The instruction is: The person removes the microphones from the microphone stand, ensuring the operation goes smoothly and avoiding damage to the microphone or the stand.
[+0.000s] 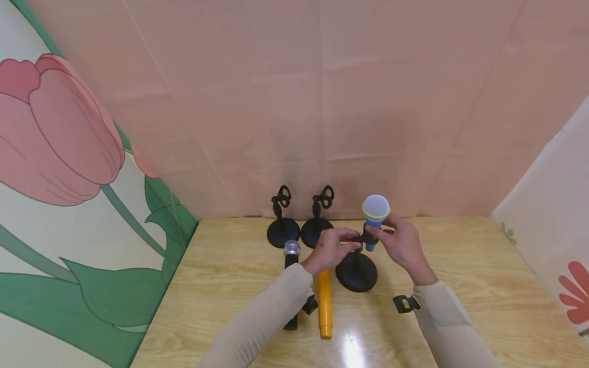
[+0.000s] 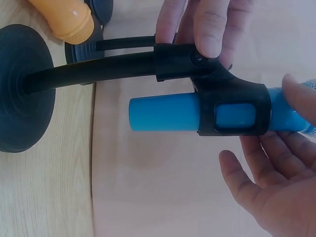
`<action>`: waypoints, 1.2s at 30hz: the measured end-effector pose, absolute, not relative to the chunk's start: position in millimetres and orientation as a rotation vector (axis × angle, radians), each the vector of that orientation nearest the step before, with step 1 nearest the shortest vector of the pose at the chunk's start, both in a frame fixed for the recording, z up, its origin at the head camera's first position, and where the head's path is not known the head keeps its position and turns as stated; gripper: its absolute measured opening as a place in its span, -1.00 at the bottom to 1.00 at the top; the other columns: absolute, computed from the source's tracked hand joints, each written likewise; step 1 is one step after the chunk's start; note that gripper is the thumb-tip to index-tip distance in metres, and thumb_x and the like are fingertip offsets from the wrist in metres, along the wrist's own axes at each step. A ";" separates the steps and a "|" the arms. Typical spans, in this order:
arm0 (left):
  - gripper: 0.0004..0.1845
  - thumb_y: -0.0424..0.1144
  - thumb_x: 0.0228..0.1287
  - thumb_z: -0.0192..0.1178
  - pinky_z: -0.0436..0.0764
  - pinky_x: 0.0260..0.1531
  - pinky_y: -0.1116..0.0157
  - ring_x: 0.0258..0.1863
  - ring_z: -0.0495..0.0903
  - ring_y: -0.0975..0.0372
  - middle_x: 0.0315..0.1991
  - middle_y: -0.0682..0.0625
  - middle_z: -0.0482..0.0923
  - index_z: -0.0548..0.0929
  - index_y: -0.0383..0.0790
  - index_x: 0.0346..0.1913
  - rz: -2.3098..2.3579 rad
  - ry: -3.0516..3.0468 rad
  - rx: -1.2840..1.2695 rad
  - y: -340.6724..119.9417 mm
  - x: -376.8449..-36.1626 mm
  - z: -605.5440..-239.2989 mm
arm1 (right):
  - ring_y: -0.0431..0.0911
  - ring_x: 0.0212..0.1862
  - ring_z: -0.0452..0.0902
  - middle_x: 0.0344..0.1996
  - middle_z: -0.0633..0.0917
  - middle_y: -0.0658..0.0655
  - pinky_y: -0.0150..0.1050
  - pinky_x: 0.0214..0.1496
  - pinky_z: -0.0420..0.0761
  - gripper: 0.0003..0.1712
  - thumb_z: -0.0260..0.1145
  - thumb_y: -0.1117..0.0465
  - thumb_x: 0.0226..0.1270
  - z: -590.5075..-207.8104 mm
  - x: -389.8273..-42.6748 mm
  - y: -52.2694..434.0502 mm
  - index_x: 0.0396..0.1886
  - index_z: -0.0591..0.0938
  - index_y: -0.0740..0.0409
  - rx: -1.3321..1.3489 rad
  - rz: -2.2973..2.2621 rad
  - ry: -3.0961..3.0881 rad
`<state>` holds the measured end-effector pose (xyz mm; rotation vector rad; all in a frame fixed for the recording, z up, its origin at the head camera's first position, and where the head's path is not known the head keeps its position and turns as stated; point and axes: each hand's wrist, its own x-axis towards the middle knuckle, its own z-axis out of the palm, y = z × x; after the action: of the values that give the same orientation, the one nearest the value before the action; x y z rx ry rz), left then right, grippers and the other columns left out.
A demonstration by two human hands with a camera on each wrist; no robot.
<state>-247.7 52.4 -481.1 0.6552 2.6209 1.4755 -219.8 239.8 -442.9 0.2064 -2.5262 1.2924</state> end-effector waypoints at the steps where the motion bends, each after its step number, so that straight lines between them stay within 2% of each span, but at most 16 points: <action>1: -0.69 -0.15 0.30 0.34 0.61 -0.13 0.52 -0.04 0.64 0.43 -0.03 0.24 0.70 0.73 -0.07 0.08 1.476 2.617 0.654 52.2 -247.5 -480.9 | 0.37 0.05 0.58 -0.06 0.66 0.52 0.15 -0.03 0.61 -0.55 0.42 0.15 0.35 -442.7 -219.8 239.9 -0.01 0.61 0.47 0.210 1.288 -2.525; 9: -0.69 -0.13 0.29 0.35 0.61 -0.13 0.51 -0.03 0.64 0.43 -0.03 0.26 0.70 0.74 -0.05 0.08 1.484 2.608 0.634 52.2 -247.0 -481.2 | 0.36 0.04 0.57 -0.07 0.65 0.53 0.14 -0.02 0.60 -0.58 0.39 0.16 0.37 -441.7 -219.9 239.6 -0.02 0.61 0.48 0.245 1.273 -2.527; 24: -0.70 -0.14 0.31 0.34 0.61 -0.13 0.52 -0.02 0.63 0.44 -0.03 0.26 0.69 0.74 -0.02 0.08 1.492 2.579 0.631 51.9 -247.4 -483.2 | 0.39 0.09 0.53 -0.01 0.61 0.56 0.25 0.06 0.54 -0.53 0.33 0.16 0.44 -433.3 -217.2 239.5 0.06 0.55 0.52 0.256 1.308 -2.554; 36: -0.71 -0.18 0.30 0.35 0.58 -0.18 0.57 -0.04 0.64 0.44 -0.05 0.21 0.71 0.74 -0.11 0.06 1.483 2.614 0.690 51.7 -251.5 -482.4 | 0.39 0.09 0.53 0.00 0.62 0.56 0.24 0.08 0.52 -0.50 0.32 0.13 0.45 -429.0 -219.2 239.7 0.11 0.53 0.51 0.245 1.311 -2.551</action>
<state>-251.5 51.7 -482.4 0.6904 2.6141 1.4828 -219.2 239.7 -429.0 0.2451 -2.5509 1.3115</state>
